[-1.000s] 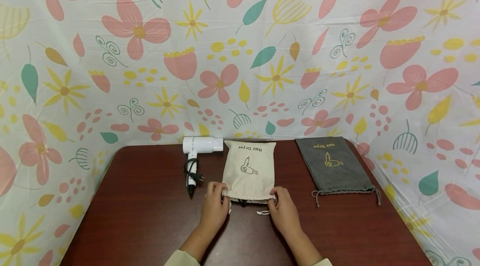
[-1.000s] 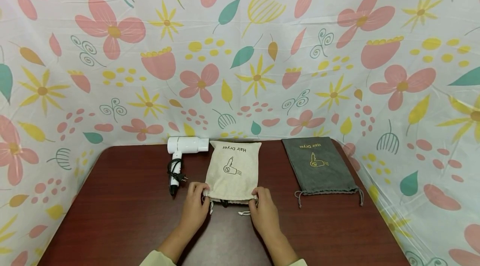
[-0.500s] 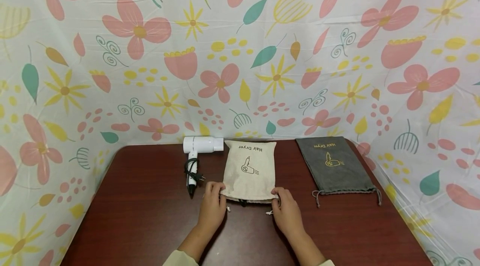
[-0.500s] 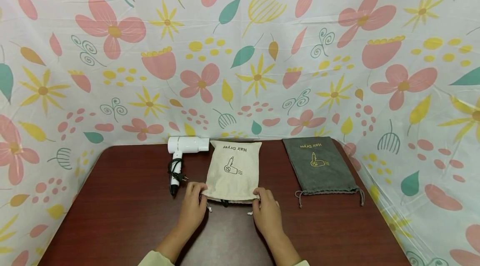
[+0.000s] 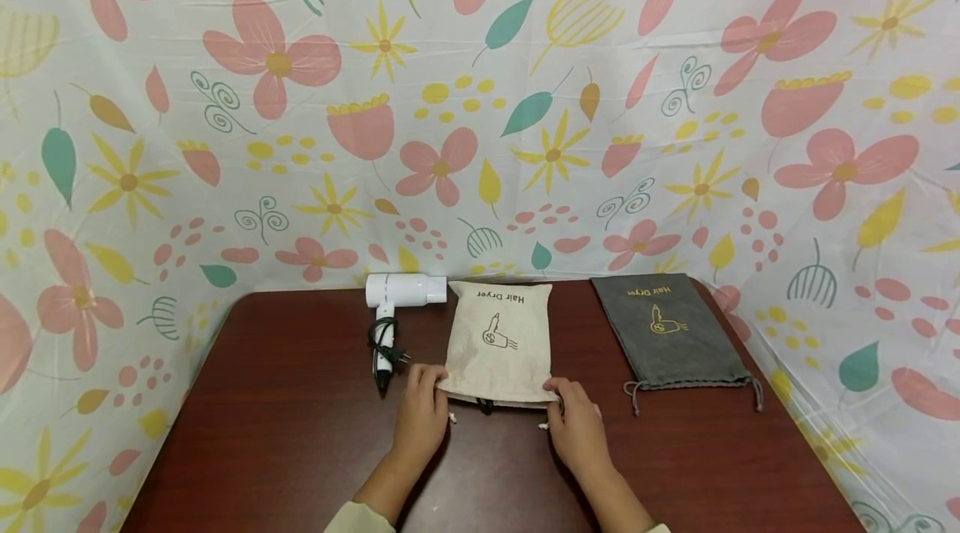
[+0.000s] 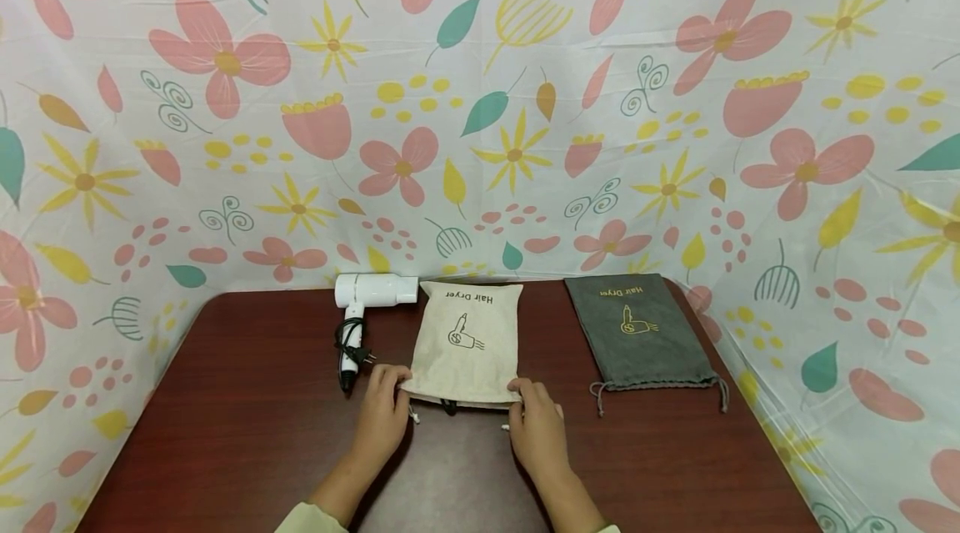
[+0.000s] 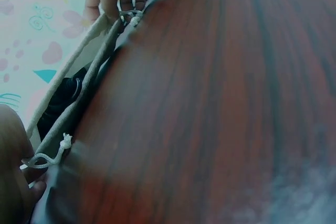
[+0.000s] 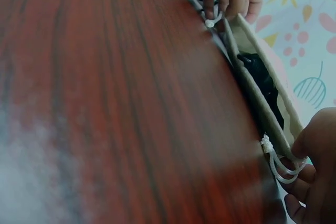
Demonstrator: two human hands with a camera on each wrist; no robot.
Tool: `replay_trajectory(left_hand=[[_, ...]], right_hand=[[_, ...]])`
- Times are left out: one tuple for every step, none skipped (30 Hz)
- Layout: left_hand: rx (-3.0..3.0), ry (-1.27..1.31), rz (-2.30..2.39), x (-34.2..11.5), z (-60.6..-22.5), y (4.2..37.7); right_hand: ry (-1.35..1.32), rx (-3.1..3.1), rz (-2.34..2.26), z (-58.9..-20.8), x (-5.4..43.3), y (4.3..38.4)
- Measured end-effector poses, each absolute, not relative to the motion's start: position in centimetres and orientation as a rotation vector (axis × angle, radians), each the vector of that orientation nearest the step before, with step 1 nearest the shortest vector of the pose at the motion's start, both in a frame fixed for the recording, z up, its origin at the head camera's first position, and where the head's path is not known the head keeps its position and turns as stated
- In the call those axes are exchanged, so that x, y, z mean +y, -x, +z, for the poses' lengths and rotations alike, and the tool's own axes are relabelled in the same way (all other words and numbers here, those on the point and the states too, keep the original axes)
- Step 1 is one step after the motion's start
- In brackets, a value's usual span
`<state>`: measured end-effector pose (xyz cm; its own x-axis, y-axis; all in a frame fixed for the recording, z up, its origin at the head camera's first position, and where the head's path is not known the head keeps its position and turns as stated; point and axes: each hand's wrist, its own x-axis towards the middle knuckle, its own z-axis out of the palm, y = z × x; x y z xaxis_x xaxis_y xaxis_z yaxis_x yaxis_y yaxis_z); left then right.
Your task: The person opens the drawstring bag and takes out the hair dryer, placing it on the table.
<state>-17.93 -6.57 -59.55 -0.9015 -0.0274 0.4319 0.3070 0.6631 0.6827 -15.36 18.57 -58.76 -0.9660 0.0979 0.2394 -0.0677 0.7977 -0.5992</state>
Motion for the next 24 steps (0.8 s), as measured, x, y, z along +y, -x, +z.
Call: replay_trajectory(left_hand=[[-2.47,0.219,-1.126,-6.59,-59.53,17.93],[-2.467,0.22,-1.125,-6.61,-59.56,17.94],[-2.46,0.222,-1.122,-6.64,-59.58,17.96],[-2.453,0.224,-1.121,-6.66,-59.6,17.98],[-2.45,0.226,-1.117,-6.68,-59.63,18.0],[-2.45,0.227,-1.112,-6.7,-59.66,18.01],[-2.452,0.227,-1.11,-6.7,-59.68,18.03],[-2.454,0.226,-1.107,-6.72,-59.69,18.04],[-2.456,0.224,-1.11,-6.73,-59.69,18.05],[-2.461,0.223,-1.113,-6.73,-59.71,18.05],[-2.466,0.22,-1.115,-6.72,-59.72,18.04],[-2.471,0.216,-1.115,-6.72,-59.73,18.04],[-2.476,0.212,-1.121,-6.72,-59.75,18.03],[-2.481,0.209,-1.122,-6.73,-59.76,18.01],[-2.487,0.206,-1.121,-6.74,-59.78,17.99],[-2.494,0.204,-1.12,-6.74,-59.81,17.97],[-2.499,0.202,-1.117,-6.74,-59.84,17.95],[-2.503,0.2,-1.115,-6.74,-59.87,17.93],[-2.504,0.2,-1.116,-6.73,-59.9,17.9],[-2.504,0.199,-1.115,-6.73,-59.93,17.87],[-2.503,0.198,-1.116,-6.72,-59.96,17.85],[-2.504,0.198,-1.116,-6.71,-59.99,17.83],[-2.501,0.198,-1.118,-6.7,-60.01,17.81],[-2.5,0.198,-1.12,-6.7,-60.03,17.8]], right_hand=[[0.023,-2.731,0.928,-58.73,18.6,15.34],[0.023,-2.734,0.931,-58.71,18.64,15.32],[0.025,-2.738,0.933,-58.71,18.69,15.29],[0.025,-2.741,0.934,-58.73,18.73,15.28],[0.027,-2.742,0.934,-58.77,18.78,15.29],[0.03,-2.743,0.936,-58.82,18.83,15.3],[0.033,-2.742,0.94,-58.86,18.87,15.3],[0.035,-2.741,0.943,-58.89,18.9,15.31],[0.034,-2.741,0.947,-58.91,18.93,15.32],[0.034,-2.74,0.951,-58.91,18.96,15.31],[0.036,-2.74,0.956,-58.93,19.0,15.31],[0.038,-2.741,0.963,-58.92,19.02,15.31],[0.04,-2.741,0.967,-58.91,19.03,15.31],[0.043,-2.743,0.971,-58.89,19.03,15.31],[0.047,-2.745,0.972,-58.89,19.04,15.32],[0.049,-2.745,0.973,-58.89,19.02,15.33],[0.052,-2.744,0.973,-58.91,19.01,15.34],[0.054,-2.743,0.972,-58.93,18.99,15.36],[0.053,-2.742,0.968,-58.95,18.98,15.36],[0.051,-2.74,0.962,-58.97,18.98,15.36],[0.047,-2.739,0.955,-58.99,18.98,15.35],[0.044,-2.736,0.953,-59.0,18.98,15.33],[0.044,-2.732,0.953,-59.01,19.01,15.3],[0.043,-2.73,0.953,-59.03,19.04,15.27]])
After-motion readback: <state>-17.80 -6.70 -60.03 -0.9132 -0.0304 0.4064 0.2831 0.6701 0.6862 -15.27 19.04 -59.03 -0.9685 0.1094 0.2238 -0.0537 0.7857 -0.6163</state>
